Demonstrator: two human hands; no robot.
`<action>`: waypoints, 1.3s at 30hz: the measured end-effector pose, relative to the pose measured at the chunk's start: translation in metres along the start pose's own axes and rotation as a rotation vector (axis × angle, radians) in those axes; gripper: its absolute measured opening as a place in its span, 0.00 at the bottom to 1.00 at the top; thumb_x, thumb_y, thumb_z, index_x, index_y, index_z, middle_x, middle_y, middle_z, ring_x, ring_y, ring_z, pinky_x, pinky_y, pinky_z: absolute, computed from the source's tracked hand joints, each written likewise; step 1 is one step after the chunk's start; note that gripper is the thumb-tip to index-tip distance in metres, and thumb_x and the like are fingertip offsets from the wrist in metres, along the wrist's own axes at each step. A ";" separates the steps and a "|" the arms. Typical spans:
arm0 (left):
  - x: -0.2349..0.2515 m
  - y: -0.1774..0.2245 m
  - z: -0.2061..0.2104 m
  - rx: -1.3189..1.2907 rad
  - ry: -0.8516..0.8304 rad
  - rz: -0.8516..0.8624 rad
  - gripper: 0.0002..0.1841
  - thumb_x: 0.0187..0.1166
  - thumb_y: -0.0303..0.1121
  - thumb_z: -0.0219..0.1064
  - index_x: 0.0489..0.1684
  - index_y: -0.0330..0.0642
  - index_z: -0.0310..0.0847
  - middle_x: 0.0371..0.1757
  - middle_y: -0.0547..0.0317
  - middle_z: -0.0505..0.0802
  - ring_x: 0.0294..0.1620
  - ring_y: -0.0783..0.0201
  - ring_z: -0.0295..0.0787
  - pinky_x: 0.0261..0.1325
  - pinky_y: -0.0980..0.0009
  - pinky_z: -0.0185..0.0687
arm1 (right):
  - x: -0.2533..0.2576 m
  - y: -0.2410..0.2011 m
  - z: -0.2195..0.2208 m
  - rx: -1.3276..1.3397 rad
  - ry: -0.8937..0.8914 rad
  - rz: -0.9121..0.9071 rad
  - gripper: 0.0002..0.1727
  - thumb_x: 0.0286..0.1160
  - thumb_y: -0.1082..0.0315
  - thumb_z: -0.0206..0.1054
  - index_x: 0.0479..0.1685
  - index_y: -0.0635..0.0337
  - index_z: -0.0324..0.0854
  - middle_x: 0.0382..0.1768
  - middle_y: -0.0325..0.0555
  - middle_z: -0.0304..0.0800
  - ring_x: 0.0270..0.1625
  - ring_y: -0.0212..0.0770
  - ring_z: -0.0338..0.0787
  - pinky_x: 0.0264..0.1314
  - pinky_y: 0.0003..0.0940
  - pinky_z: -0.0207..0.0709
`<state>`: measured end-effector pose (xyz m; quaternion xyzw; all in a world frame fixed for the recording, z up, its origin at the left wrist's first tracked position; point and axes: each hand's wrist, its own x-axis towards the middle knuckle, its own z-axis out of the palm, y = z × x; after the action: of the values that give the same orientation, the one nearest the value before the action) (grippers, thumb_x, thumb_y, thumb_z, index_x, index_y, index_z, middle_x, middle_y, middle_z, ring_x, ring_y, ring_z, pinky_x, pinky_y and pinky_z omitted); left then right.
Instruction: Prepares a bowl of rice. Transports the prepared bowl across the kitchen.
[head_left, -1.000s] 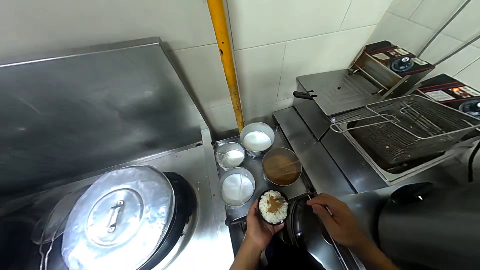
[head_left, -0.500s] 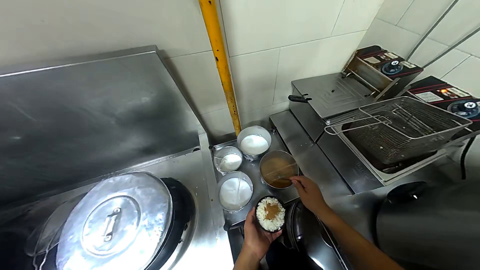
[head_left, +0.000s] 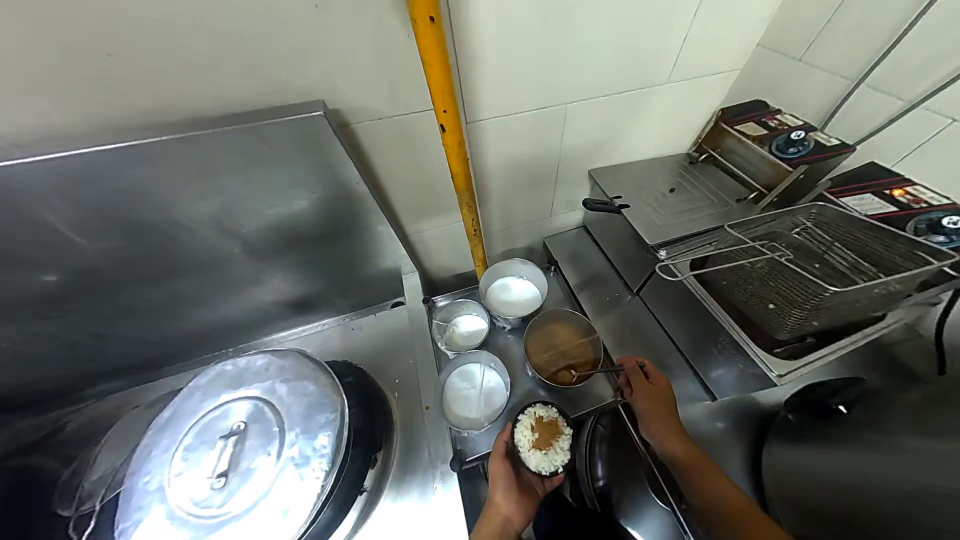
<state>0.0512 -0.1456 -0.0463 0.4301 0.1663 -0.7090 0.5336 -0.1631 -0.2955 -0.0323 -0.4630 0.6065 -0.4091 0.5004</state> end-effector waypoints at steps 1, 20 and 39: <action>0.001 0.001 0.000 -0.004 -0.012 -0.002 0.35 0.86 0.65 0.40 0.77 0.51 0.73 0.66 0.34 0.88 0.56 0.33 0.89 0.51 0.35 0.85 | 0.000 -0.001 -0.001 0.016 0.017 0.008 0.17 0.92 0.62 0.55 0.52 0.63 0.87 0.26 0.41 0.84 0.24 0.34 0.78 0.26 0.27 0.73; 0.004 0.006 0.001 -0.020 -0.056 -0.012 0.35 0.86 0.64 0.40 0.77 0.50 0.73 0.67 0.35 0.87 0.57 0.35 0.89 0.50 0.38 0.86 | -0.081 -0.038 -0.017 -0.108 -0.266 -0.630 0.17 0.89 0.52 0.60 0.49 0.52 0.90 0.36 0.32 0.90 0.35 0.23 0.86 0.37 0.19 0.83; -0.045 0.003 -0.055 -0.174 0.041 0.096 0.36 0.86 0.67 0.37 0.78 0.53 0.73 0.68 0.36 0.87 0.59 0.32 0.88 0.51 0.33 0.84 | -0.060 -0.052 0.145 -0.211 -0.442 -0.371 0.16 0.88 0.61 0.59 0.55 0.62 0.89 0.32 0.41 0.90 0.31 0.33 0.87 0.38 0.32 0.84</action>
<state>0.0802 -0.0805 -0.0415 0.4037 0.2173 -0.6566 0.5988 -0.0080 -0.2546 0.0076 -0.6930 0.4271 -0.3178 0.4862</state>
